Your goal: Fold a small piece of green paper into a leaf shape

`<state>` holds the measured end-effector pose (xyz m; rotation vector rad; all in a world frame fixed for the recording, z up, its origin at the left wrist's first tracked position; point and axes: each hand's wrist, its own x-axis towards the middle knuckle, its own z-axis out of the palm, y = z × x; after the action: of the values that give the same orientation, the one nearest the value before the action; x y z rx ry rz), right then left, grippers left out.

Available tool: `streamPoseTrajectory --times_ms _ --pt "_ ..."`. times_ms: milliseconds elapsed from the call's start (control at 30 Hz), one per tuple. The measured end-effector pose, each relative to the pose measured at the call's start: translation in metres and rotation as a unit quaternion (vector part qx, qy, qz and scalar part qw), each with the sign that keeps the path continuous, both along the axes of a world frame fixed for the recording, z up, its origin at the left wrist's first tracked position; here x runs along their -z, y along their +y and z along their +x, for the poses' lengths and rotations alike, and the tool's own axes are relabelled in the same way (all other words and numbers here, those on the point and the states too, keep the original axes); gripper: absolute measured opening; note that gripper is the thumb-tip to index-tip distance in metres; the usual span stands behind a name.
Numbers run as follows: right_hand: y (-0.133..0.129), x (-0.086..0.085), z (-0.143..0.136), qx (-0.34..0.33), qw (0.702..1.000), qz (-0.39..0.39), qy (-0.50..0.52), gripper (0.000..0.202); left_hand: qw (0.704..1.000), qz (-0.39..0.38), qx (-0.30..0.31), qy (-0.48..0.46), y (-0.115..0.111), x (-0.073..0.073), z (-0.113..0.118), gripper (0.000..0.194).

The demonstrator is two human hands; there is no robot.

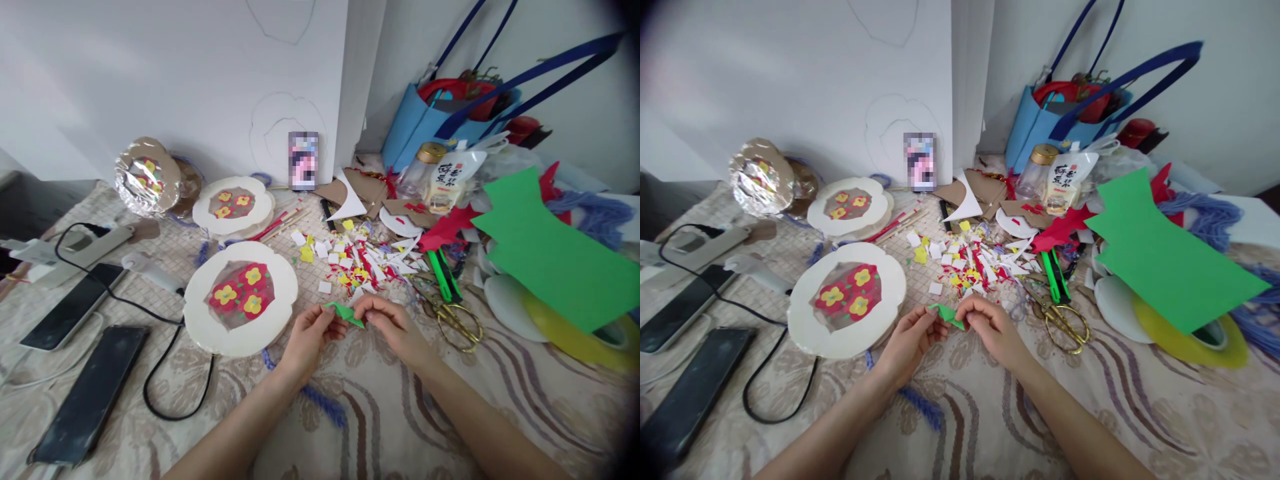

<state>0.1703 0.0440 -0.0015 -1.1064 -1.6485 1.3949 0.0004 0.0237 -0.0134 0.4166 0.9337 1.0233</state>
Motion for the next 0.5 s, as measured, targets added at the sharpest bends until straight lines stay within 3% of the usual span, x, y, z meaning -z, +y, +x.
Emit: streamPoseTrajectory --times_ms 133,367,500 --pt "-0.0003 -0.0015 0.0006 -0.005 1.0 0.01 -0.015 0.019 1.0 0.006 0.013 0.009 0.0001 -0.0031 -0.001 0.029" --pt "-0.001 -0.0034 0.0002 -0.027 0.999 0.041 -0.02 0.021 0.993 0.03 0.045 0.105 -0.0005 -0.0046 -0.0008 0.027" --pt "-0.0012 -0.0039 -0.0002 -0.031 0.999 0.025 -0.008 0.019 0.994 0.029 0.031 0.097 -0.0013 -0.0013 0.0 0.025"
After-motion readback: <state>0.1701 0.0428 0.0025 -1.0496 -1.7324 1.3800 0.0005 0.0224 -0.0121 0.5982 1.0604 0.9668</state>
